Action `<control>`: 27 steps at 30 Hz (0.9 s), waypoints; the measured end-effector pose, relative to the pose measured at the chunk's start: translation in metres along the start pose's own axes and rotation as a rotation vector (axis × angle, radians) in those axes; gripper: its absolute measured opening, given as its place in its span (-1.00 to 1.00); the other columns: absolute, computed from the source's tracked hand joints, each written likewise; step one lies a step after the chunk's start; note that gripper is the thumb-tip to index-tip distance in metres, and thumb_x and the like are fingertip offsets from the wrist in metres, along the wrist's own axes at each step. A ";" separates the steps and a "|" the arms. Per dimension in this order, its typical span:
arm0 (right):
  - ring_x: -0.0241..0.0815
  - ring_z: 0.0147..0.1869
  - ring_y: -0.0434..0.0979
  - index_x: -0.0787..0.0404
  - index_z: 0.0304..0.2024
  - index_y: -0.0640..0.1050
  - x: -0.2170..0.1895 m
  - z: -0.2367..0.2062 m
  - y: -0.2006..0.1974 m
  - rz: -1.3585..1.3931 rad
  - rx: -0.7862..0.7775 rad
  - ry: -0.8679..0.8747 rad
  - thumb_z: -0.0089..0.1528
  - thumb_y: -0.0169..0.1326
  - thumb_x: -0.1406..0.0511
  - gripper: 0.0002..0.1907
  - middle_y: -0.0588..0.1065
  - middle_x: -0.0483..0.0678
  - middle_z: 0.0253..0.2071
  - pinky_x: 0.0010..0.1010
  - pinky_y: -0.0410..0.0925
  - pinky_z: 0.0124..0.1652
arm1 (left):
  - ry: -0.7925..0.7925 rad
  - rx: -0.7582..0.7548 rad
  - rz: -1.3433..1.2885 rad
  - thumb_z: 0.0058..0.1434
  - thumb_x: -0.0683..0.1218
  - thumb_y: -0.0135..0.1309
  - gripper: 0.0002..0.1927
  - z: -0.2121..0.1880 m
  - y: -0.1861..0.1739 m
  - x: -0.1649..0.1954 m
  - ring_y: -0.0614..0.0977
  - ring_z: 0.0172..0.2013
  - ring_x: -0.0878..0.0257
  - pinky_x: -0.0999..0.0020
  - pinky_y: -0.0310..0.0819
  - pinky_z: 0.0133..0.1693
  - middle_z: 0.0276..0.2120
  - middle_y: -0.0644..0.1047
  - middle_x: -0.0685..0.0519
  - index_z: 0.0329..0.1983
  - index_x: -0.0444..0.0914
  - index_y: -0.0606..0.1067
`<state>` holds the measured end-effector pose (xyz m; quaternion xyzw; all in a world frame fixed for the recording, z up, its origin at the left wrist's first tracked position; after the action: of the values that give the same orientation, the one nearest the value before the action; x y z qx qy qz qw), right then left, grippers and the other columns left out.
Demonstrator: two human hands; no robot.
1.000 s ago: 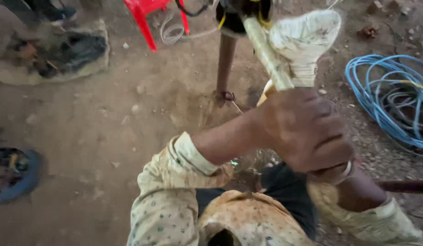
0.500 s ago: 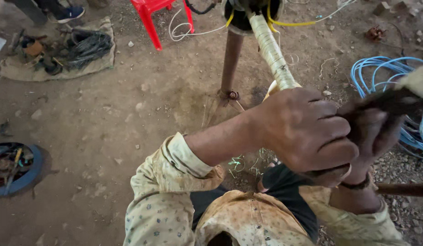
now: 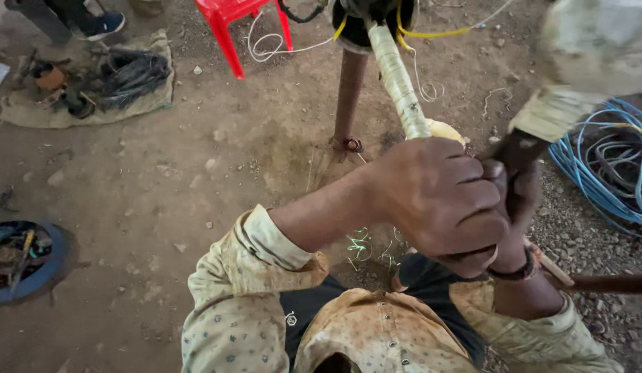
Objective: The person sits on the ground and works on a metal pipe. They pull a green string from the pipe opening, then use a hammer to drive a wrapped rod into the pipe. The person repeatedly hammers the rod while holding the pipe steady.
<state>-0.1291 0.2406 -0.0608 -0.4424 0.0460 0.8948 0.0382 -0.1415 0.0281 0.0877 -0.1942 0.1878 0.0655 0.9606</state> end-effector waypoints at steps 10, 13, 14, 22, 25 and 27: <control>-0.40 0.09 0.33 0.15 0.30 0.25 -0.011 0.031 0.037 0.080 -0.141 0.285 0.46 -0.10 0.27 -0.63 0.34 -0.20 0.05 -0.52 0.29 0.10 | 0.098 0.060 0.074 0.21 -0.01 0.17 -0.79 0.002 -0.002 0.004 0.43 -0.50 0.29 0.31 0.28 -0.47 -0.49 0.36 0.15 -0.42 -0.16 0.40; -0.39 0.13 0.33 0.16 0.31 0.24 -0.019 0.024 0.031 0.059 -0.183 0.183 0.41 -0.09 0.29 -0.58 0.33 -0.20 0.08 -0.50 0.29 0.13 | 0.008 -0.003 0.009 0.12 -0.03 0.18 -0.82 0.006 -0.011 0.004 0.42 -0.51 0.26 0.27 0.25 -0.47 -0.51 0.31 0.19 -0.42 -0.15 0.42; -0.39 0.14 0.33 0.17 0.31 0.24 -0.023 0.019 0.028 0.019 -0.197 0.088 0.39 -0.09 0.29 -0.56 0.33 -0.20 0.09 -0.49 0.28 0.14 | -0.001 -0.007 0.013 0.11 -0.02 0.20 -0.79 0.005 -0.015 0.005 0.44 -0.50 0.25 0.28 0.24 -0.47 -0.51 0.32 0.18 -0.44 -0.14 0.40; -0.35 -0.06 0.36 0.23 0.22 0.31 0.017 0.015 0.024 -0.001 -0.070 0.188 0.60 -0.23 0.18 -0.71 0.40 -0.13 -0.09 -0.45 0.32 -0.05 | 0.017 -0.011 0.006 -0.06 -0.05 0.22 -0.75 -0.009 -0.007 0.002 0.46 -0.53 0.25 0.26 0.30 -0.51 -0.54 0.33 0.18 -0.49 -0.17 0.37; -0.32 0.00 0.43 0.26 0.26 0.33 0.042 0.011 0.021 0.139 -0.226 0.389 0.60 -0.33 0.11 -0.59 0.45 -0.12 -0.06 -0.42 0.35 -0.02 | 0.189 0.074 -0.037 0.24 -0.06 0.15 -0.82 -0.007 0.007 0.001 0.41 -0.58 0.36 0.30 0.29 -0.60 -0.55 0.31 0.16 -0.39 -0.16 0.40; -0.33 -0.05 0.48 0.29 0.25 0.35 0.049 -0.007 0.012 0.621 -0.114 0.772 0.61 -0.35 0.05 -0.52 0.51 -0.15 -0.09 -0.41 0.38 -0.08 | 0.167 -0.133 -0.156 0.34 -0.04 0.14 -0.82 -0.014 0.012 0.010 0.47 -0.53 0.28 0.23 0.33 -0.54 -0.49 0.35 0.12 -0.28 -0.21 0.44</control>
<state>-0.1542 0.2292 -0.1030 -0.7082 0.1372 0.6360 -0.2742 -0.1390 0.0341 0.0679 -0.2764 0.2466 -0.0133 0.9288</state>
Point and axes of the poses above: each hand's wrist, its own z-axis towards the middle knuckle, its own y-axis out of the palm, x = y × z, the point moved 1 cm from there along z, towards the middle knuckle
